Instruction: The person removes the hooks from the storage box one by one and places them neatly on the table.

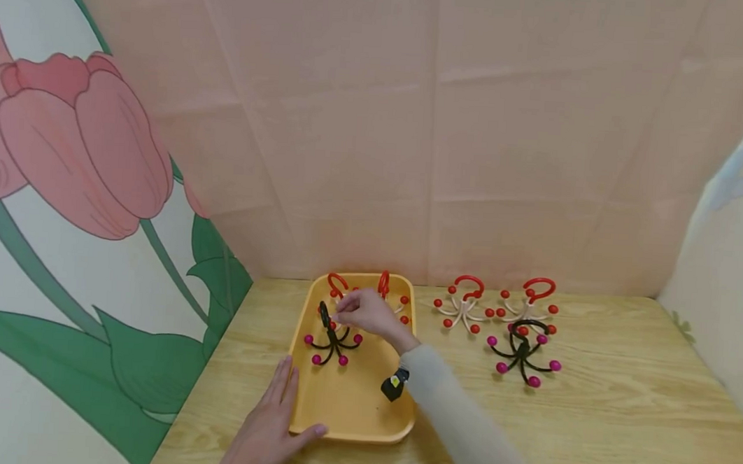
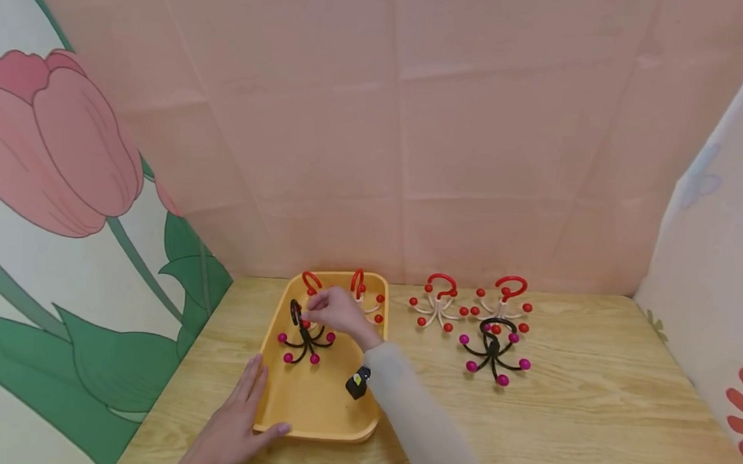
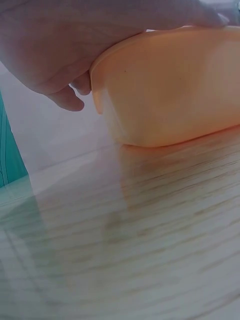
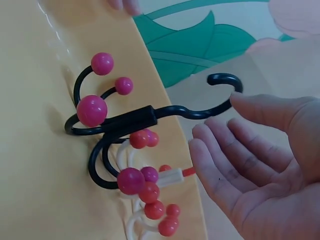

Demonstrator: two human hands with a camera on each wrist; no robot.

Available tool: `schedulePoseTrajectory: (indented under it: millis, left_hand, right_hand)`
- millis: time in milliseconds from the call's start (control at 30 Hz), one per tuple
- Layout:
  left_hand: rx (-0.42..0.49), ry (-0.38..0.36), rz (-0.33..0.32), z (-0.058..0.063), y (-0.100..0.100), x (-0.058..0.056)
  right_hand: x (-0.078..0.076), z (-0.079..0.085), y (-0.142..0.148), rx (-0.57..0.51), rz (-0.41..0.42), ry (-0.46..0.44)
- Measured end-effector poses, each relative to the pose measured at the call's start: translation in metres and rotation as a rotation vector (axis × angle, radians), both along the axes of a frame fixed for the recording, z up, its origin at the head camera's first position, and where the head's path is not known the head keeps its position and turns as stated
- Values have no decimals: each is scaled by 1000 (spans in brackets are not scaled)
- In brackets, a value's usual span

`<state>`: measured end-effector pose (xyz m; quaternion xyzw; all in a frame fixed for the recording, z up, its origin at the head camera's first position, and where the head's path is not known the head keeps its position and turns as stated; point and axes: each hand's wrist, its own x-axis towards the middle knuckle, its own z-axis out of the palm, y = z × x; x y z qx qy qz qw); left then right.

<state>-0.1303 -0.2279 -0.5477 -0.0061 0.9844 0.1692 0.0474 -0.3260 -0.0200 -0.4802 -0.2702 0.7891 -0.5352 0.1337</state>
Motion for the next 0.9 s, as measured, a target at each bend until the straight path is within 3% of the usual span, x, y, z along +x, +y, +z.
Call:
schedulePoseTrajectory:
  millis: [300, 567, 900]
  left_hand:
    - [1, 31, -21, -3, -3, 1]
    - [-7, 16, -10, -2, 0, 1]
    - [-19, 12, -3, -2, 1, 1]
  right_hand:
    - [-2, -5, -18, 74, -55, -2]
    - [-5, -8, -31, 122, -74, -23]
    - [-7, -15, -38, 80, -74, -99]
